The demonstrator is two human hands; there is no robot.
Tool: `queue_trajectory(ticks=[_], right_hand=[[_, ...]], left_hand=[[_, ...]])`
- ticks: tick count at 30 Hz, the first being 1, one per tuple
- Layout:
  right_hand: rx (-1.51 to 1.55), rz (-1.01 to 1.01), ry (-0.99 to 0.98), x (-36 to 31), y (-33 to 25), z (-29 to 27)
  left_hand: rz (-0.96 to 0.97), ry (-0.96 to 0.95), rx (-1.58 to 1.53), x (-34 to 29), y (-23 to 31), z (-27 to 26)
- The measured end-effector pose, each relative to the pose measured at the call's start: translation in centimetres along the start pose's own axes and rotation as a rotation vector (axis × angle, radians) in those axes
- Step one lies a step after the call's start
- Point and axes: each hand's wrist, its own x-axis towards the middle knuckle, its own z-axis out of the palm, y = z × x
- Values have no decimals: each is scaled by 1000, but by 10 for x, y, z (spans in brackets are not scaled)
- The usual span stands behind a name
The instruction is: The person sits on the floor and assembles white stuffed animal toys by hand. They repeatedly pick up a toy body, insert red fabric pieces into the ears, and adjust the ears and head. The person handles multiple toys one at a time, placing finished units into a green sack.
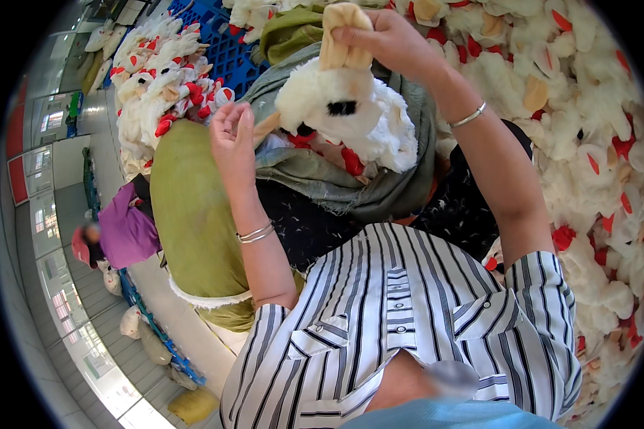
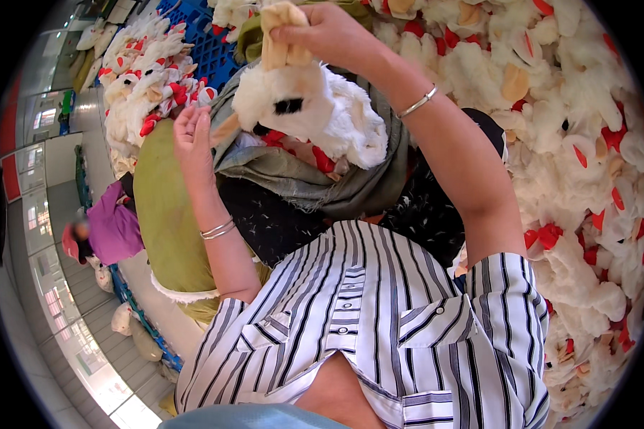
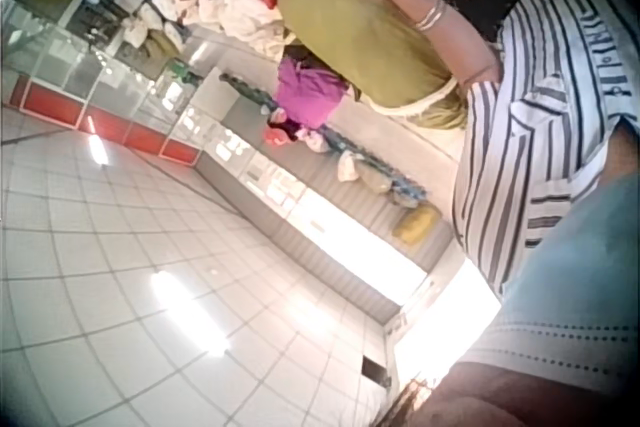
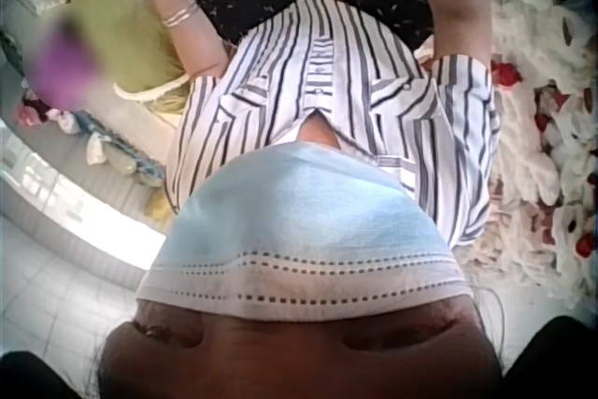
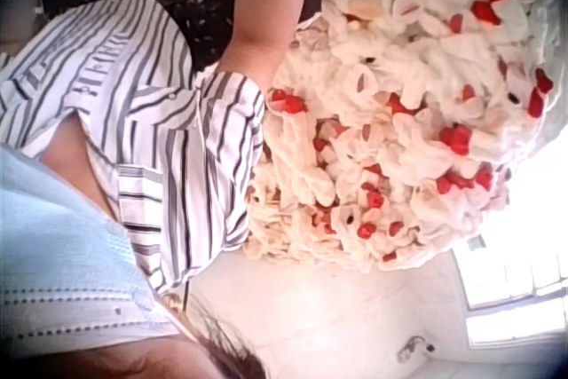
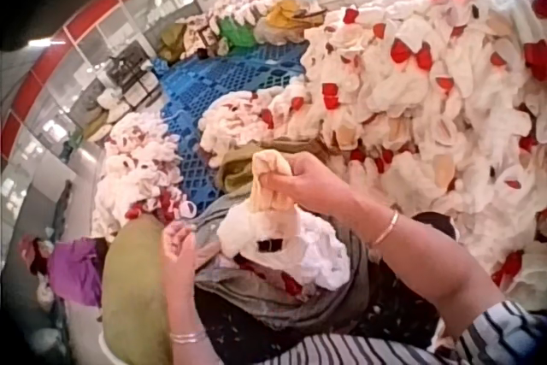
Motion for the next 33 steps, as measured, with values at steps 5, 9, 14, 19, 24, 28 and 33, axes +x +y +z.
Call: queue_trajectory(ticks=[5, 9, 14, 19, 24, 28, 33], right_hand=[[181, -39, -161, -9, -3, 9], [390, 31, 96, 2, -2, 11], [24, -169, -29, -8, 12, 18], [-140, -125, -184, -33, 4, 50], [-416, -47, -256, -32, -4, 53], [-77, 109, -317, -30, 27, 65], [52, 282, -478, -35, -24, 44]], left_hand=[[326, -423, 529, -16, 36, 50], [-99, -463, 170, -9, 1, 55], [-445, -92, -452, -1, -1, 61], [-500, -94, -551, -2, -3, 60], [-409, 20, -528, -2, -2, 62], [-338, 59, -488, -7, 7, 74], [-328, 10, -377, -16, -1, 65]])
